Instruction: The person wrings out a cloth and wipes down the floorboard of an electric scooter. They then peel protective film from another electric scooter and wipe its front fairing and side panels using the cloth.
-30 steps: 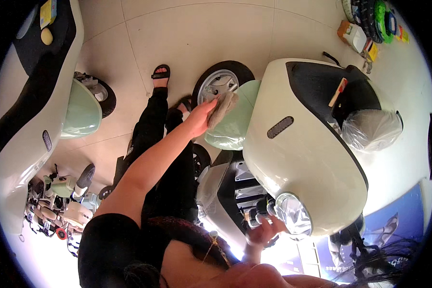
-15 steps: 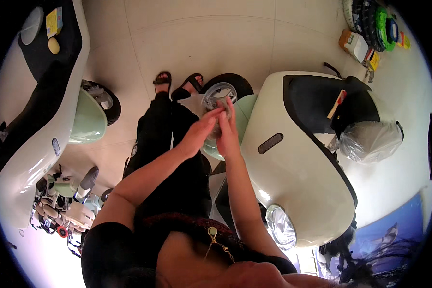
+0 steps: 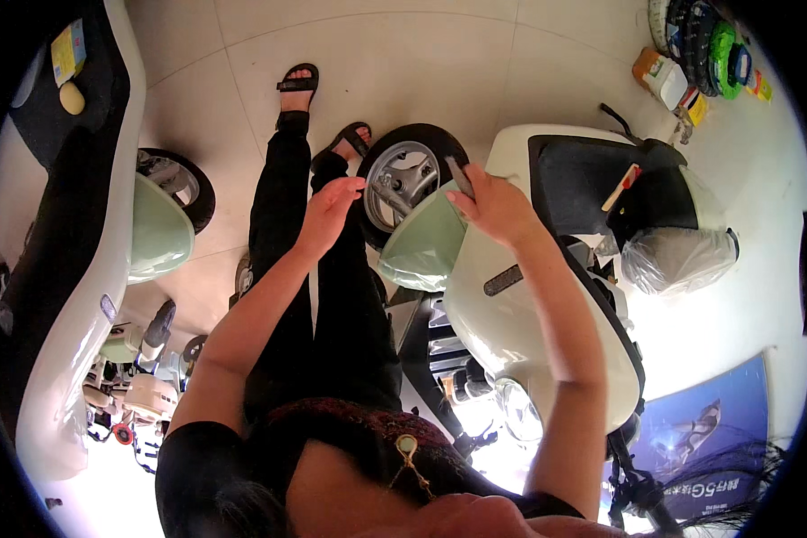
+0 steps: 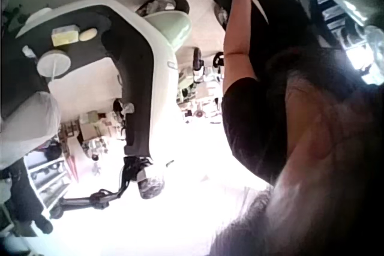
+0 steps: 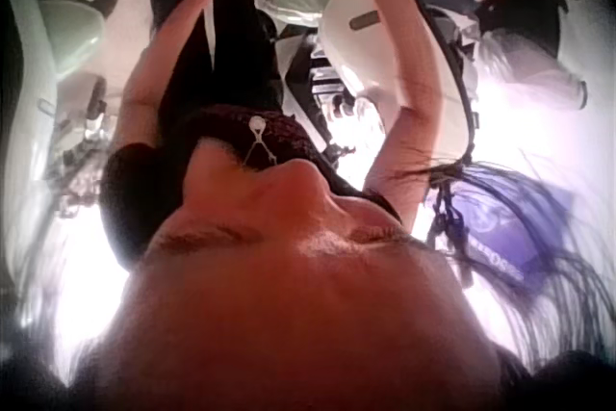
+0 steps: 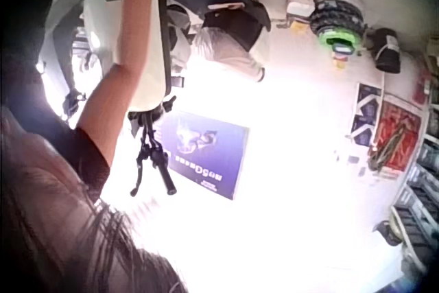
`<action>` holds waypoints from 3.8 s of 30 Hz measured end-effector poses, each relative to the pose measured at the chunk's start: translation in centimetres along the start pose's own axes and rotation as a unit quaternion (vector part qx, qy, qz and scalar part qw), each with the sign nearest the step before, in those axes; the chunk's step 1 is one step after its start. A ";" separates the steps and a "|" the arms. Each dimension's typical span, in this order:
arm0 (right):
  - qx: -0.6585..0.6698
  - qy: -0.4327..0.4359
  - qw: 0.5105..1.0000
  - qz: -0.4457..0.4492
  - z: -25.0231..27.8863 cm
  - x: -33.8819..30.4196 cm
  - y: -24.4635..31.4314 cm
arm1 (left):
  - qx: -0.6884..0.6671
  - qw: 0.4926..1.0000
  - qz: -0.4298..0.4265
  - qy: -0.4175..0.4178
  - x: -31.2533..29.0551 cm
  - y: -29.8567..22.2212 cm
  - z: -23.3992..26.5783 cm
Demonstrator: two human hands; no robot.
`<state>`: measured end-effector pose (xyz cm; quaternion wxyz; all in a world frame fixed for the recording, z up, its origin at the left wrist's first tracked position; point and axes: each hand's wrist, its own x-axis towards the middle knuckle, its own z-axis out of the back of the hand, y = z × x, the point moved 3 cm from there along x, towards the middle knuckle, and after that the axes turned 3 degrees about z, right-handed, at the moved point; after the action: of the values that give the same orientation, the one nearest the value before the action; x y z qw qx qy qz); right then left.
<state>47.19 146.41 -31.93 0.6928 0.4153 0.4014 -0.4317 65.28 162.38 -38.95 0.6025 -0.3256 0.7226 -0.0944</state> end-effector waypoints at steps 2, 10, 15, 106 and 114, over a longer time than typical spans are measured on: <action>-0.022 0.049 0.997 0.055 -2.1 -1.6 -1.5 | -0.030 0.999 0.026 0.002 0.9 1.2 0.6; -0.201 0.115 0.946 0.227 -5.3 -8.8 -1.4 | 0.026 1.000 0.012 0.002 2.6 1.8 2.1; -0.209 0.174 0.940 0.205 -6.9 -4.7 -2.8 | 0.080 0.997 0.023 -0.005 5.1 2.8 1.7; -0.173 0.108 0.926 0.316 -4.4 -1.6 -10.4 | -0.082 0.974 0.206 0.047 10.6 -2.1 2.9; -0.202 0.037 0.932 0.299 -8.2 7.8 -18.6 | -0.046 0.979 0.195 0.035 12.2 -5.7 -0.6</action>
<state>30.64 146.69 -46.10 0.8435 0.3831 0.3632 -0.0990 65.99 150.72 -45.67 0.5679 -0.2024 0.7965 0.0465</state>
